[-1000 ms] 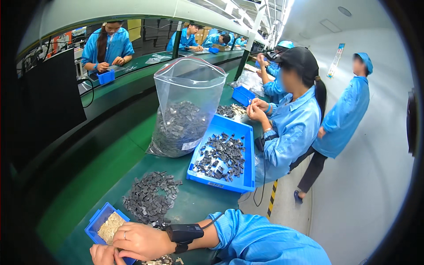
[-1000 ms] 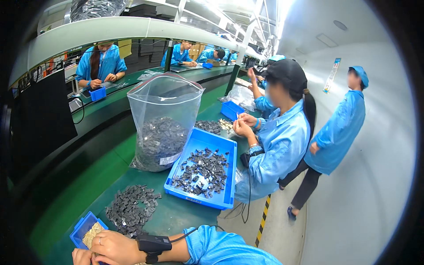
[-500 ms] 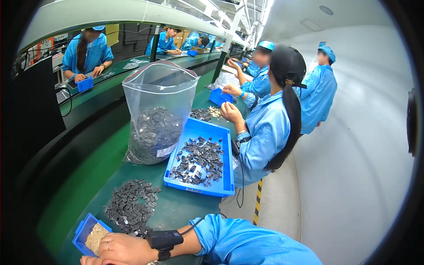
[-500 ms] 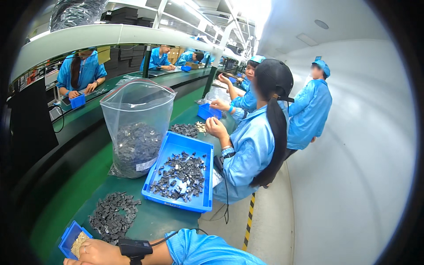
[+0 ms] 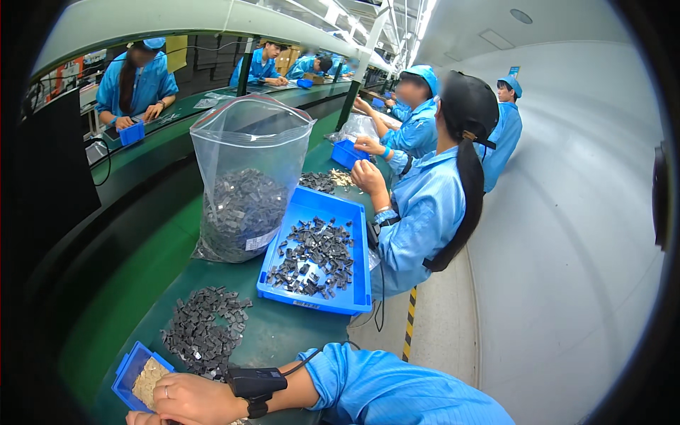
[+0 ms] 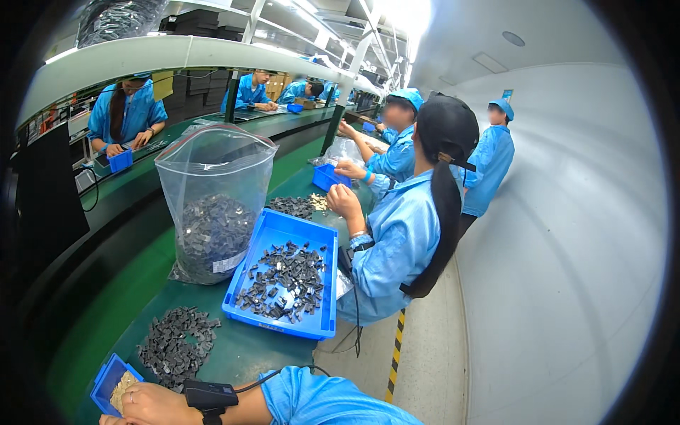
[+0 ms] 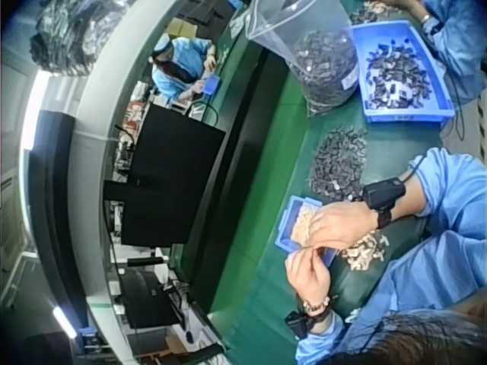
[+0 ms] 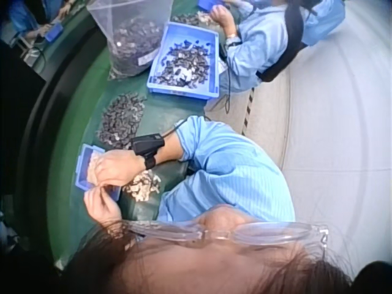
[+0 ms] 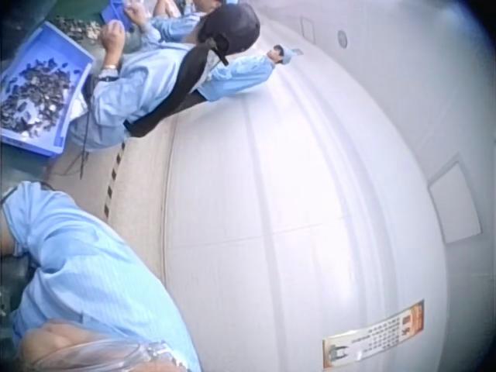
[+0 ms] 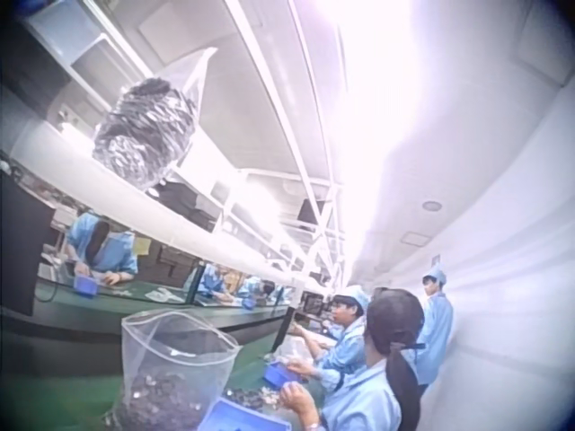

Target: Sorting small plastic or rubber components into bins on a factory assembly line.

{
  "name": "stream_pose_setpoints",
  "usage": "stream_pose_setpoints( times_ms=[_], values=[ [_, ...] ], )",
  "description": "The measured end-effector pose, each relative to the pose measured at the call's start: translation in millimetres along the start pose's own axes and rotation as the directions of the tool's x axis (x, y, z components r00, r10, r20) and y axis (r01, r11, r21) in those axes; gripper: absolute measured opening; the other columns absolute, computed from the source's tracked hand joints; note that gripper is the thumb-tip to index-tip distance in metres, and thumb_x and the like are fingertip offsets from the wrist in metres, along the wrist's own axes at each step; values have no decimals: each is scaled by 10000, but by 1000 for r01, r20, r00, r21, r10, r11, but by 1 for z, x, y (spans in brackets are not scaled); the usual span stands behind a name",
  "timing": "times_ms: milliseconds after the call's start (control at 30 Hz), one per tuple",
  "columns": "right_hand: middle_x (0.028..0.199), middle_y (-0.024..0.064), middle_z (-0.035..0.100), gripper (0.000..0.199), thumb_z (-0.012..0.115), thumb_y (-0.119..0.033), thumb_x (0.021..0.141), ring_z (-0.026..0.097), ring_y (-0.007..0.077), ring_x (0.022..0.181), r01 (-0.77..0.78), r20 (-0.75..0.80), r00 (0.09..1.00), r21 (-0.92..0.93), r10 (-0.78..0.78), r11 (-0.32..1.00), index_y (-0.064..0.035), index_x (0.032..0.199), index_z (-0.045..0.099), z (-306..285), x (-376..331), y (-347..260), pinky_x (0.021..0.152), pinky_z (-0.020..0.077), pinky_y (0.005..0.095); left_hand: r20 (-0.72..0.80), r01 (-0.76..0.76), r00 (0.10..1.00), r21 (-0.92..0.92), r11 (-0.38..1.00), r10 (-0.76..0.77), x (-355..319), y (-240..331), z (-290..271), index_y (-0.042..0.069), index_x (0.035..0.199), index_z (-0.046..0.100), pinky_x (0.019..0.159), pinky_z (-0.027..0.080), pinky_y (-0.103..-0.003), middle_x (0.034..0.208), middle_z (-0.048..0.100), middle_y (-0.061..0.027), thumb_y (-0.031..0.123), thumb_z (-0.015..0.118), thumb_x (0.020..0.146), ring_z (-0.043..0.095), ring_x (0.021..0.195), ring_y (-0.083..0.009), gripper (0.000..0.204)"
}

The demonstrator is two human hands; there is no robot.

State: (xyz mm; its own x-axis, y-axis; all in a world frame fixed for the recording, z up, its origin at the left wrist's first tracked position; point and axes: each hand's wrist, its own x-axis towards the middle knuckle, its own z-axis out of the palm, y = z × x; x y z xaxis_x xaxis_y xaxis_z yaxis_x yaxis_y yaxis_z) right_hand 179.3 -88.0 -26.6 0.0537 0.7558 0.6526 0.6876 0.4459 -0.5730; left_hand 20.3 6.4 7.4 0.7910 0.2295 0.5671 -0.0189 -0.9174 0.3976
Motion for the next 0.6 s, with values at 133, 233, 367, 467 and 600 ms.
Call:
stream_pose_setpoints(
  times_ms=[133, 233, 367, 467, 600],
  values=[
    [867, 109, 662, 160, 584, -198, 862, 630, 306, 858, 24, -23, 999, -3, -24, 1000, -59, 840, 660, 1, 0, 0, 765, 503, 413, 17, 26, 1000, -6, 1000, -26, 0, 2, -1, -71, 880, 649, 743, 498, -433, 848, 644, -197, -41, 600, 856, 596, 790, -381, 62],
    [866, 107, 661, 152, 591, -199, 845, 630, 305, 851, -5, -46, 999, -15, 5, 1000, -64, 837, 662, 0, 1, -3, 758, 503, 415, 16, 7, 1000, 7, 1000, -7, 0, 1, -2, -72, 881, 647, 743, 497, -436, 850, 644, -196, -39, 600, 853, 596, 793, -381, 64],
    [870, 104, 662, 139, 597, -193, 825, 630, 304, 857, -52, -69, 996, -24, 50, 998, -70, 826, 661, 3, 0, -2, 756, 503, 411, 9, -3, 1000, 15, 1000, 3, 0, 0, -2, -74, 882, 646, 744, 496, -439, 853, 645, -196, -38, 603, 851, 596, 795, -381, 64],
    [849, 98, 660, 133, 605, -197, 812, 632, 305, 822, -58, -97, 994, -11, 56, 998, -75, 818, 659, 2, 0, -2, 723, 503, 417, 9, 9, 1000, 17, 1000, -9, 0, -1, -3, -72, 882, 645, 744, 495, -441, 852, 643, -194, -38, 602, 851, 594, 792, -381, 63],
    [802, 90, 651, 125, 626, -195, 789, 629, 308, 754, -149, -126, 983, -97, 136, 984, -76, 815, 653, 0, 0, 2, 674, 498, 429, 8, 36, 999, -19, 999, -36, 2, 2, -6, -68, 879, 641, 733, 493, -443, 838, 634, -193, -55, 611, 832, 590, 784, -380, 57]
  ],
)
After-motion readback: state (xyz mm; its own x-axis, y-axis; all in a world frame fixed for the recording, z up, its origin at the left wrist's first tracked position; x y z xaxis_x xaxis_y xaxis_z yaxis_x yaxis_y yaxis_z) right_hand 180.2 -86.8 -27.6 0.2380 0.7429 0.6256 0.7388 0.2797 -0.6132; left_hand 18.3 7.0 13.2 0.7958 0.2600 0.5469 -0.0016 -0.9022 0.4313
